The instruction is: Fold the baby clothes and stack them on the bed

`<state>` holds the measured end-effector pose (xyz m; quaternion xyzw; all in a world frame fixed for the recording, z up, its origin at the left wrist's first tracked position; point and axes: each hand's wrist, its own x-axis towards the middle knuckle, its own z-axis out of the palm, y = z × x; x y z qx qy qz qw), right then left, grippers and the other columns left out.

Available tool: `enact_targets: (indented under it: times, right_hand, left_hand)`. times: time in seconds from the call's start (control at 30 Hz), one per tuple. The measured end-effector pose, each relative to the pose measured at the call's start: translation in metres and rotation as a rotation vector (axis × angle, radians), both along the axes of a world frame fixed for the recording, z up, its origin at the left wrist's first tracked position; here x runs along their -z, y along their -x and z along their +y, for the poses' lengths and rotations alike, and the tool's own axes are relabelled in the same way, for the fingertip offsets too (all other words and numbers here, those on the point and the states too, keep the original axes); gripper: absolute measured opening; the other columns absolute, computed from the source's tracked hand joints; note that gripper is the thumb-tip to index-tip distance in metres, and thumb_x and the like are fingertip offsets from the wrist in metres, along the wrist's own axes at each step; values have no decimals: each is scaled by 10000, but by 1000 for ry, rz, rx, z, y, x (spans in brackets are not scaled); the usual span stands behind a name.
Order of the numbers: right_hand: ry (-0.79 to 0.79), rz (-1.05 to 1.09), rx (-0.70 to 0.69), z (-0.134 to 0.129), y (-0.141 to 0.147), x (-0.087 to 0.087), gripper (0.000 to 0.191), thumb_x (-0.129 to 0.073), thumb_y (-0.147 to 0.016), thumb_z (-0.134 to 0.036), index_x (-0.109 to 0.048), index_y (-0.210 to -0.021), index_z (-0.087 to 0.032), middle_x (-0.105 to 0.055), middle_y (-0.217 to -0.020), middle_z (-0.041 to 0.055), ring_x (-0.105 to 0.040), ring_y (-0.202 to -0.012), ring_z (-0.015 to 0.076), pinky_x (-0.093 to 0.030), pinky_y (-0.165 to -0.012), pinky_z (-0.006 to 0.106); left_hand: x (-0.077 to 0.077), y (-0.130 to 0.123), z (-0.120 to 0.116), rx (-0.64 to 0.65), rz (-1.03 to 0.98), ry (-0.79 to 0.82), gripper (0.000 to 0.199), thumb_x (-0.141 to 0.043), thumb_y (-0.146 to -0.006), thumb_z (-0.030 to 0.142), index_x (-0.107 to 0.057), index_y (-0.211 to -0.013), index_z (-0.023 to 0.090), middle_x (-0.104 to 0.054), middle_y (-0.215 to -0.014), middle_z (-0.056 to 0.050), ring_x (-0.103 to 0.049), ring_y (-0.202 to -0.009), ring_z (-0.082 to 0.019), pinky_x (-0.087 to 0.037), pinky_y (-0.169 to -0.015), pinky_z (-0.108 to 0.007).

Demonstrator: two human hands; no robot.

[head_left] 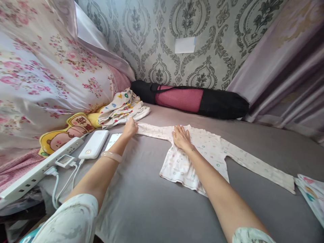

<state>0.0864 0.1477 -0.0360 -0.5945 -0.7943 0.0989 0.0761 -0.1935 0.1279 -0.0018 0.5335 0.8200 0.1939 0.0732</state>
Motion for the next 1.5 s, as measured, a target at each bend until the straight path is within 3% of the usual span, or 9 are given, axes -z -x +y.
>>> enact_targets:
  times: [0.2, 0.43, 0.5, 0.57, 0.67, 0.83, 1.0, 1.23, 1.5]
  right_hand:
    - [-10, -46, 33, -2, 5, 6, 607, -157, -995, -432, -241, -1529, -154, -177, -1602, 87, -110, -1469, 249, -62, -1173, 475]
    - [-16, -55, 39, -3, 6, 6, 614, -159, -993, -434, -247, -1527, -144, -186, -1600, 84, -127, -1465, 251, -71, -1172, 474]
    - [-24, -53, 39, -3, 7, 6, 612, -163, -994, -432, -254, -1525, -143, -194, -1598, 84, -133, -1463, 254, -73, -1172, 474]
    - [-29, -56, 44, -4, 7, 6, 606, -160, -995, -423, -255, -1525, -144, -193, -1598, 82, -132, -1464, 253, -73, -1173, 473]
    - [-25, -65, 46, -3, 6, 7, 592, -143, -996, -387, -234, -1531, -151, -173, -1604, 71, -114, -1468, 246, -72, -1174, 471]
    - [-10, -88, 40, -2, 6, 7, 581, -135, -994, -353, -205, -1540, -167, -154, -1610, 46, -100, -1472, 236, -74, -1176, 469]
    - [-35, -85, 52, -2, 7, 8, 578, -173, -986, -349, -242, -1531, -169, -187, -1602, 55, -132, -1465, 237, -78, -1174, 473]
    - [-17, -108, 40, -2, 7, 6, 583, -155, -987, -344, -221, -1535, -158, -175, -1604, 69, -125, -1467, 241, -90, -1172, 479]
    - [-29, -46, 35, -2, 7, 10, 585, -181, -981, -345, -251, -1526, -144, -196, -1598, 85, -144, -1462, 262, -87, -1171, 498]
  left_hand:
    - [17, -11, -7, 7, 187, 154, 414, -410, -836, 106, -454, -1243, 46, -624, -1106, -286, -634, -996, -358, -454, -814, -417]
    - [4, -26, -7, -24, 306, 125, 365, -401, -842, 49, -522, -1181, -15, -570, -1152, -324, -575, -1096, -399, -416, -873, -463]
    - [0, -44, -5, 72, 381, 33, 361, -368, -846, 37, -551, -1156, 7, -548, -1198, -307, -531, -1154, -391, -388, -923, -482]
    - [1, -72, -1, 275, 382, -33, 365, -345, -851, 34, -581, -1129, 59, -575, -1195, -254, -542, -1148, -346, -382, -953, -460]
    - [13, -121, 6, 603, 146, -38, 367, -382, -876, 89, -557, -1196, 125, -634, -1170, -166, -595, -1095, -259, -432, -936, -359]
    - [42, -161, 15, 675, -10, -96, 387, -374, -920, 141, -496, -1288, 137, -589, -1306, -140, -532, -1230, -209, -385, -1053, -340]
    - [53, -136, 10, 656, 147, -42, 447, -340, -960, 199, -417, -1392, 116, -408, -1493, -162, -350, -1401, -244, -266, -1152, -413]
    - [38, -75, -6, 480, 263, 139, 566, -207, -1005, 384, -323, -1474, 89, -278, -1560, -155, -240, -1449, -258, -183, -1177, -425]
    - [45, -26, -2, 329, 293, 99, 555, -173, -1003, 372, -360, -1456, 110, -323, -1544, -154, -259, -1439, -273, -165, -1160, -501]
